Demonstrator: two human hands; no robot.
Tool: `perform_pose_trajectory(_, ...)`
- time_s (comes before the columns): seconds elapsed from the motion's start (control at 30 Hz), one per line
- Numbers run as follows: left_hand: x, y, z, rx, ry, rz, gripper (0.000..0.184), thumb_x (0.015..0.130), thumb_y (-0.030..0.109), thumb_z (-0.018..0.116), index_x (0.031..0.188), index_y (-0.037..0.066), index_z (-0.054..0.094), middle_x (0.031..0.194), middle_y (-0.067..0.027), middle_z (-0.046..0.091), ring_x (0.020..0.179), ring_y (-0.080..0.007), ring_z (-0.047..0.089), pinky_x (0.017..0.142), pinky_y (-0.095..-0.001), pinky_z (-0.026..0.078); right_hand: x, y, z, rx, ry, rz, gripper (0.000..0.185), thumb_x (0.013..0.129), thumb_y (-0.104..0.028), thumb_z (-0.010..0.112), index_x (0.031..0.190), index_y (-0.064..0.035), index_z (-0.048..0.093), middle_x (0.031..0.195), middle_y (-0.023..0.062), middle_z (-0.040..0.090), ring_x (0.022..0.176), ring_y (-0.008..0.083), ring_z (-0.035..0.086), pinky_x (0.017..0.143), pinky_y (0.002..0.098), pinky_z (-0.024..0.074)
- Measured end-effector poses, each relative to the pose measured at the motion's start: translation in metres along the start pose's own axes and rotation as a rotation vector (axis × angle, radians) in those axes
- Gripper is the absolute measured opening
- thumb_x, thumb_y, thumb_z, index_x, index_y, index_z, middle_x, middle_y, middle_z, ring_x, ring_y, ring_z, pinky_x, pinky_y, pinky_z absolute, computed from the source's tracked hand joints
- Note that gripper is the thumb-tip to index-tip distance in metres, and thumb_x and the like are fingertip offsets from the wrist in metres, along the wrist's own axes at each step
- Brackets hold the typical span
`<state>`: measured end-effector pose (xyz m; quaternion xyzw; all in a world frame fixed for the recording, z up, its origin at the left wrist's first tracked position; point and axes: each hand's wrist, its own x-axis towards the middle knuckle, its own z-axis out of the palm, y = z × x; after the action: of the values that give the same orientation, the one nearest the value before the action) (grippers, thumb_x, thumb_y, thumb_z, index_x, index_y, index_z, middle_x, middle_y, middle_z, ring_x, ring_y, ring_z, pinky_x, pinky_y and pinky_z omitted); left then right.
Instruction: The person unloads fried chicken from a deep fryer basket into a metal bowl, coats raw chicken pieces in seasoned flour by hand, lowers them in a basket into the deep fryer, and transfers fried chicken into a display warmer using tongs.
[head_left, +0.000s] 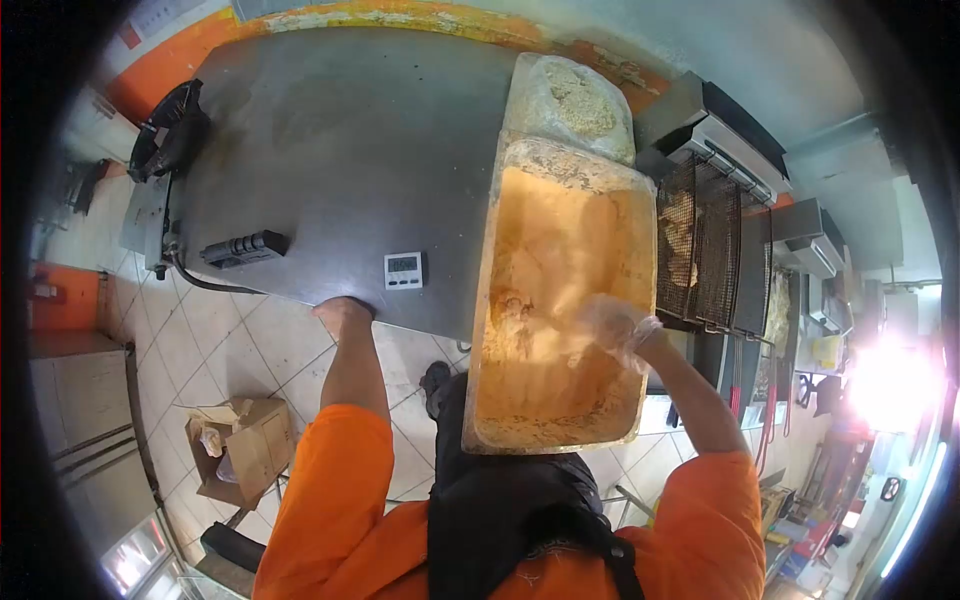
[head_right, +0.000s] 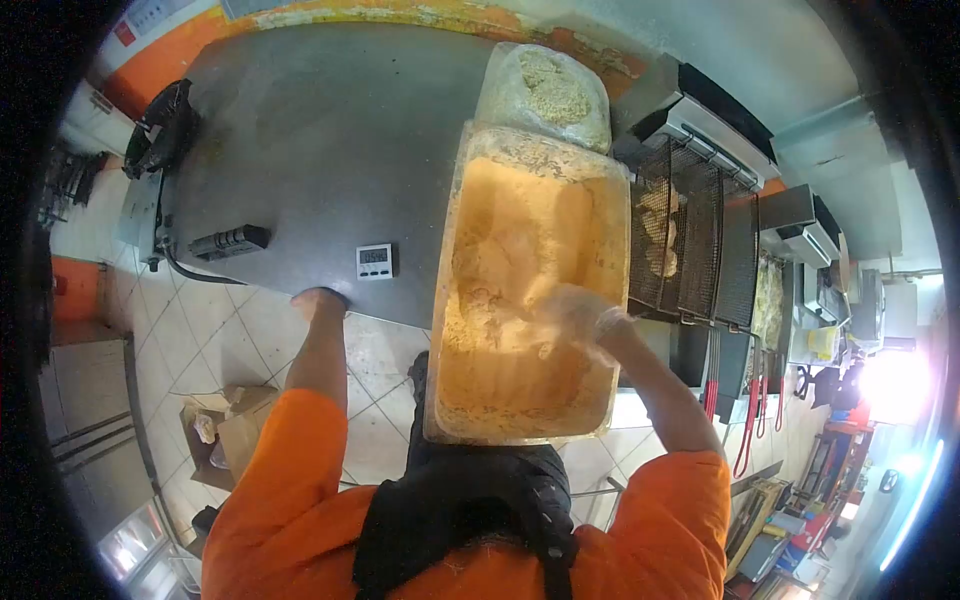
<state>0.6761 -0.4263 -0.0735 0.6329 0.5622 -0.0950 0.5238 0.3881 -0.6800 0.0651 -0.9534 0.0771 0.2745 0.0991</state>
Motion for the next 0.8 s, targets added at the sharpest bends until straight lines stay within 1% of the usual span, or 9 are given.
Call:
perform_pose_trajectory(0.03, 0.003, -0.001, -0.001, -0.004, -0.005, 0.003, 0.072, 0.088, 0.047, 0.016, 0.104, -0.013, 0.051, 0.113, -0.0253, 0.05, 0.103, -0.037, 0.05, 0.09, -0.0403, 0.039, -0.001, 0.017, 0.016, -0.405, -0.181, -0.021, 0.027, 0.081, -0.009, 0.046, 0.107, -0.0111, 0.054, 0.114, 0.0103, 0.051, 0.104, 0.024, 0.05, 0.086, 0.031, 0.0422)
perform_pose_trajectory(0.07, 0.004, 0.002, 0.0, -0.004, -0.013, 0.007, 0.072, 0.088, 0.048, 0.016, 0.104, -0.013, 0.051, 0.113, -0.0253, 0.05, 0.104, -0.037, 0.05, 0.09, -0.0403, 0.039, -0.003, 0.017, 0.02, -0.399, -0.178, -0.014, 0.027, 0.081, -0.009, 0.046, 0.107, -0.0111, 0.054, 0.114, 0.0103, 0.051, 0.104, 0.024, 0.05, 0.086, 0.031, 0.0422)
perform_pose_trajectory(0.27, 0.02, -0.007, 0.01, -0.021, -0.063, -0.005, 0.072, 0.087, 0.049, 0.016, 0.106, -0.012, 0.05, 0.115, -0.0251, 0.049, 0.106, -0.037, 0.048, 0.092, -0.0404, 0.037, -0.018, 0.014, -0.008, 0.129, -0.012, 0.082, 0.027, 0.082, -0.01, 0.046, 0.107, -0.0129, 0.055, 0.107, 0.0099, 0.051, 0.102, 0.0236, 0.049, 0.088, 0.0307, 0.0404)
perform_pose_trajectory(0.33, -0.014, -0.001, -0.006, -0.034, -0.084, -0.01, 0.073, 0.087, 0.049, 0.016, 0.106, -0.012, 0.05, 0.116, -0.025, 0.048, 0.106, -0.037, 0.047, 0.092, -0.0404, 0.036, -0.029, 0.009, -0.03, 0.129, 0.325, 0.156, 0.02, 0.078, -0.016, 0.05, 0.095, -0.0154, 0.058, 0.099, 0.0041, 0.055, 0.096, 0.0237, 0.051, 0.086, 0.0298, 0.0406)
perform_pose_trajectory(0.47, 0.011, -0.004, 0.005, -0.053, -0.091, -0.027, 0.073, 0.087, 0.05, 0.016, 0.108, -0.012, 0.049, 0.117, -0.0248, 0.047, 0.107, -0.037, 0.046, 0.093, -0.0404, 0.035, -0.071, 0.051, -0.065, -0.474, 0.349, 0.235, 0.026, 0.07, -0.014, 0.058, 0.097, -0.0132, 0.061, 0.106, 0.0051, 0.054, 0.095, 0.0234, 0.052, 0.085, 0.0313, 0.0422)
perform_pose_trajectory(0.53, 0.009, -0.003, 0.005, -0.064, -0.088, -0.042, 0.073, 0.087, 0.05, 0.016, 0.108, -0.012, 0.049, 0.118, -0.0248, 0.046, 0.108, -0.037, 0.046, 0.094, -0.0404, 0.034, -0.09, 0.058, -0.09, 0.202, 0.572, 0.643, 0.026, 0.07, -0.009, 0.058, 0.096, -0.0101, 0.062, 0.102, 0.0073, 0.057, 0.091, 0.0246, 0.055, 0.082, 0.0312, 0.0441)
perform_pose_trajectory(0.67, 0.031, -0.011, 0.012, -0.087, -0.09, -0.049, 0.074, 0.086, 0.051, 0.016, 0.11, -0.012, 0.048, 0.119, -0.0246, 0.045, 0.109, -0.037, 0.045, 0.095, -0.0404, 0.033, -0.106, 0.096, -0.092, 0.077, 0.763, 0.691, 0.025, 0.07, -0.007, 0.058, 0.095, -0.0074, 0.063, 0.097, 0.0095, 0.06, 0.09, 0.024, 0.057, 0.08, 0.0292, 0.0445)
perform_pose_trajectory(0.73, 0.034, -0.012, 0.013, -0.099, -0.086, -0.053, 0.074, 0.086, 0.051, 0.016, 0.11, -0.012, 0.048, 0.12, -0.0245, 0.045, 0.11, -0.0371, 0.044, 0.095, -0.0404, 0.032, -0.101, 0.085, -0.1, -0.06, 0.772, 0.573, 0.027, 0.074, -0.009, 0.057, 0.1, -0.0091, 0.061, 0.096, 0.0092, 0.061, 0.092, 0.0237, 0.057, 0.082, 0.0306, 0.0439)
perform_pose_trajectory(0.8, 0.011, -0.005, 0.005, -0.099, -0.074, -0.063, 0.075, 0.086, 0.051, 0.016, 0.111, -0.012, 0.047, 0.12, -0.0245, 0.044, 0.11, -0.0371, 0.044, 0.096, -0.0405, 0.032, -0.083, 0.061, -0.099, 0.107, 0.776, 0.581, 0.026, 0.075, -0.011, 0.057, 0.101, -0.0106, 0.061, 0.093, 0.0093, 0.062, 0.09, 0.0232, 0.058, 0.081, 0.0308, 0.0444)
